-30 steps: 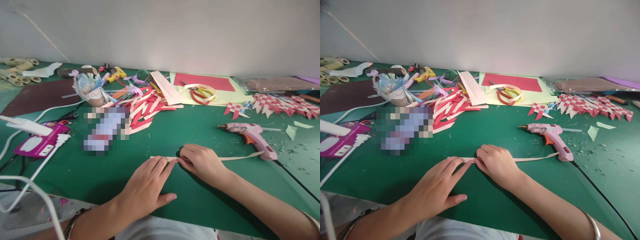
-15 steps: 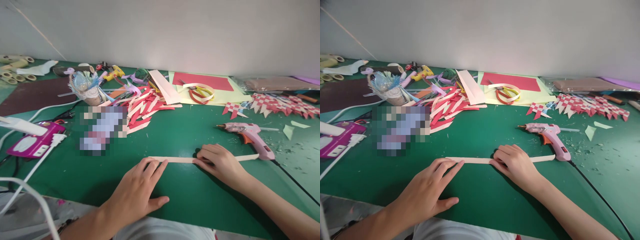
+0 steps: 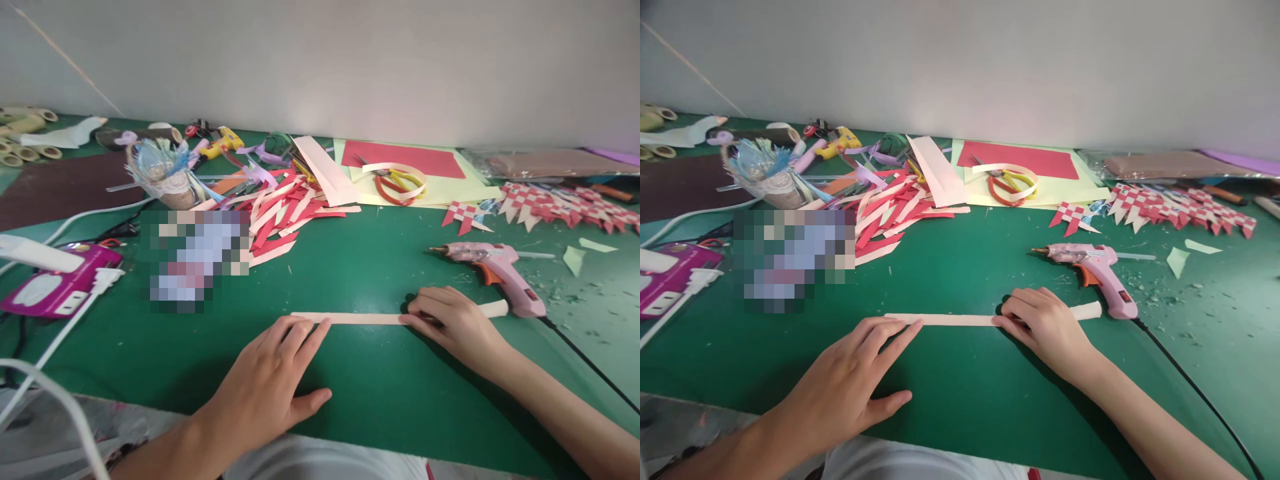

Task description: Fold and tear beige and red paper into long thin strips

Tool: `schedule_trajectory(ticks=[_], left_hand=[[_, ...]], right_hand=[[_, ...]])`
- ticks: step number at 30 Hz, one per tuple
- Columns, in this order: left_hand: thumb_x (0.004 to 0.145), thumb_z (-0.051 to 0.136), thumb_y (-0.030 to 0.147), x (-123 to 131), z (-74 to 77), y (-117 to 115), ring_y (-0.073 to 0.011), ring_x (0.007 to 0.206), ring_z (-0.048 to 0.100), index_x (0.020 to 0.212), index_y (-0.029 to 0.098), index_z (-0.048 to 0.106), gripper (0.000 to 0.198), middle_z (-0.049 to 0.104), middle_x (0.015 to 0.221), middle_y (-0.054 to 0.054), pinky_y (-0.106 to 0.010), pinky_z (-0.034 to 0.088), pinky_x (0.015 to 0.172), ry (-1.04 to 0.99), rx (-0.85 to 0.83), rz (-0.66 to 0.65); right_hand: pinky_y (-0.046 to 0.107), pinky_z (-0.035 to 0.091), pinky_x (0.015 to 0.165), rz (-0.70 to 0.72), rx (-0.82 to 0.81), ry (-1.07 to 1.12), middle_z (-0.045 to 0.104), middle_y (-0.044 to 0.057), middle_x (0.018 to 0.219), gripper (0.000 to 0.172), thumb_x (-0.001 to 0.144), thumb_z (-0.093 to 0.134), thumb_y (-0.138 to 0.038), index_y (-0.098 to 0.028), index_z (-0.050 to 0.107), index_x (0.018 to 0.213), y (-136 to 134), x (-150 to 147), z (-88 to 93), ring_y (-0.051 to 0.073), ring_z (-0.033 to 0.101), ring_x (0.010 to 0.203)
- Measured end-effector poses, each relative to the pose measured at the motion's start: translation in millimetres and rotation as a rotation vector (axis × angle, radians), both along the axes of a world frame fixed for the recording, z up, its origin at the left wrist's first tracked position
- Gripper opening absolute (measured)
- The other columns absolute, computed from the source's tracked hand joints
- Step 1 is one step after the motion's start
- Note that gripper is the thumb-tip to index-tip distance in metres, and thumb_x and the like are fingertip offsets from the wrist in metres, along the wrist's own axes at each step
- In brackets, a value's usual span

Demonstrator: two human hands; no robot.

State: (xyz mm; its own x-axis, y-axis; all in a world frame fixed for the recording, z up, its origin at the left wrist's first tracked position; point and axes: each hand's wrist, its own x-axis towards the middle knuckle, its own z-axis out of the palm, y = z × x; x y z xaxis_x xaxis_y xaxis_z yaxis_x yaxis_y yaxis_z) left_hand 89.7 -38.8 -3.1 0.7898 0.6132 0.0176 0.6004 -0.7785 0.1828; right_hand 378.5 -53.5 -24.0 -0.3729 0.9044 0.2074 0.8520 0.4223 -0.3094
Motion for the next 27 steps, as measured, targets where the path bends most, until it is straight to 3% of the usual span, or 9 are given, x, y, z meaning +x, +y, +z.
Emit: schedule_trajectory(ticks=[8,11,16,21,27], left_hand=[[0.081,0.047,0.052,6,2.0,1,-0.0261,0.092,0.052,0.128,0.011,0.044,0.063,0.058,0.102,-0.011,-0.041,0.045,0.082,0.059,0.088,-0.011],[0.081,0.042,0.060,20,-0.3,2,-0.0271,0.103,0.049,0.129,0.008,0.042,0.071,0.056,0.115,-0.013,-0.040,0.039,0.093,0.014,0.104,-0.096],[0.085,0.036,0.059,44,-10.7,2,-0.0235,0.127,0.032,0.133,0.004,0.035,0.073,0.039,0.138,-0.012,-0.034,0.024,0.107,-0.096,0.011,-0.277],[0.086,0.034,0.057,46,-16.8,4,-0.0209,0.133,0.022,0.137,0.005,0.026,0.073,0.027,0.145,-0.011,-0.035,0.018,0.111,-0.113,-0.071,-0.291],[0.085,0.037,0.057,44,-12.2,8,-0.0220,0.133,0.023,0.138,0.006,0.024,0.075,0.025,0.146,-0.010,-0.036,0.019,0.110,-0.060,-0.127,-0.306]], right_hand=[[0.026,0.031,0.057,0.001,0.039,-0.002,0.047,-0.003,0.058,0.025,0.089,0.048,-0.031,-0.018,0.049,0.067,0,-1,-3.4,0.010,0.043,0.054],[0.026,0.030,0.057,-0.001,0.030,-0.025,0.047,-0.003,0.059,0.025,0.089,0.048,-0.031,-0.018,0.047,0.067,-1,-1,-3.5,0.010,0.042,0.054],[0.026,0.030,0.058,-0.008,0.040,-0.039,0.046,-0.003,0.060,0.026,0.089,0.047,-0.032,-0.018,0.046,0.066,-1,-3,-2.3,0.010,0.042,0.055],[0.026,0.030,0.058,-0.025,0.008,-0.002,0.046,-0.003,0.060,0.023,0.087,0.050,-0.030,-0.018,0.046,0.067,-3,5,-0.9,0.011,0.042,0.056],[0.028,0.033,0.061,-0.031,-0.057,0.078,0.049,-0.001,0.063,0.019,0.087,0.050,-0.030,-0.019,0.050,0.072,-10,25,2.7,0.012,0.045,0.060]])
